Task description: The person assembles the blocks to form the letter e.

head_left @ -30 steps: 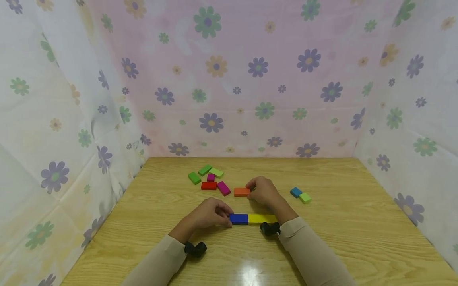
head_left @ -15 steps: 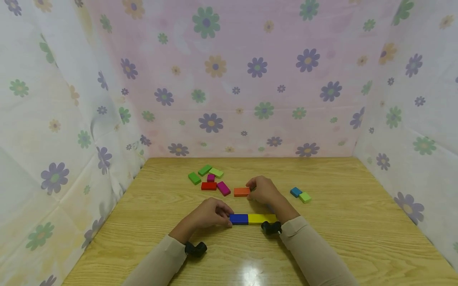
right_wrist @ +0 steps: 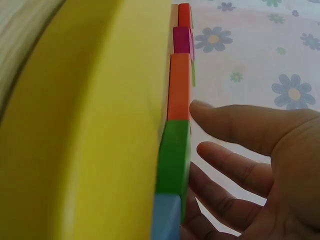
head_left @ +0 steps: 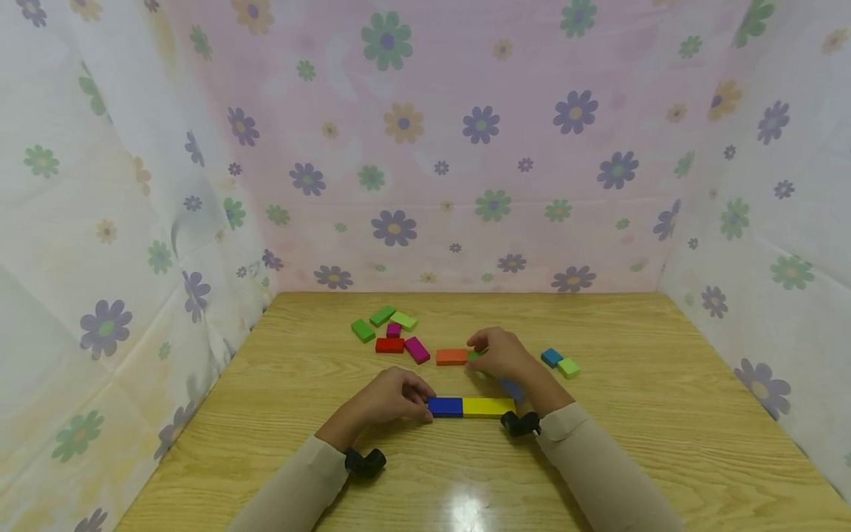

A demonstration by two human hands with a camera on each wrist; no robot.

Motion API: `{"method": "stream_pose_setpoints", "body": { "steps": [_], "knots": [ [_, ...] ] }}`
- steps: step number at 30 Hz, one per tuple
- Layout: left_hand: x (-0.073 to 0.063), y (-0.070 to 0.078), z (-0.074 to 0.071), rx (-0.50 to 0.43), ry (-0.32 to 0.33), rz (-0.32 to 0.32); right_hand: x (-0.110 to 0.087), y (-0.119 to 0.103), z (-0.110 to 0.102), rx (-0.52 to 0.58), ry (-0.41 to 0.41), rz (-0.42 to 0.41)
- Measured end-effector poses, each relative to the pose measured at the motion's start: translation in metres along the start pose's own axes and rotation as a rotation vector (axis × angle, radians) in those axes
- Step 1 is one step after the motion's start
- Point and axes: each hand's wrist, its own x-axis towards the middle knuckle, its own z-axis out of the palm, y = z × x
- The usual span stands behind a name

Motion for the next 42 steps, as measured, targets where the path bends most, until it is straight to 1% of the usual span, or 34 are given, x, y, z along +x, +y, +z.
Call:
{"method": "stream_pose_setpoints", "body": {
  "steps": [3, 8, 11, 18, 22, 25, 36, 42],
  "knots": [
    [0.0, 0.0, 0.0, -0.003, -0.001, 0.001, -0.005, 0.004, -0.006, 0.026, -0.005, 0.003],
    [-0.001, -0.001, 0.0, -0.006, 0.005, 0.005, -0.013, 0.011, -0.014, 0.033, 0.0, -0.01],
    [-0.001, -0.001, 0.001, -0.006, 0.005, 0.004, -0.018, 0.016, -0.018, 0.018, 0.008, -0.01],
    [-0.001, -0.004, 0.001, -0.005, 0.002, 0.011, -0.031, 0.027, -0.026, -0.006, 0.001, 0.025],
    [-0.001, -0.004, 0.001, -0.003, 0.005, 0.013, -0.039, 0.03, -0.031, -0.04, 0.007, 0.028],
    [0.0, -0.004, 0.001, -0.007, 0.006, 0.013, -0.045, 0.031, -0.034, -0.043, 0.015, 0.029],
    [-0.001, -0.002, 0.0, -0.005, 0.004, 0.01, -0.064, 0.038, -0.041, -0.013, 0.009, -0.012],
    [-0.001, -0.001, 0.0, -0.007, 0.003, 0.008, -0.071, 0.039, -0.041, 0.012, -0.012, -0.011]
  ]
}}
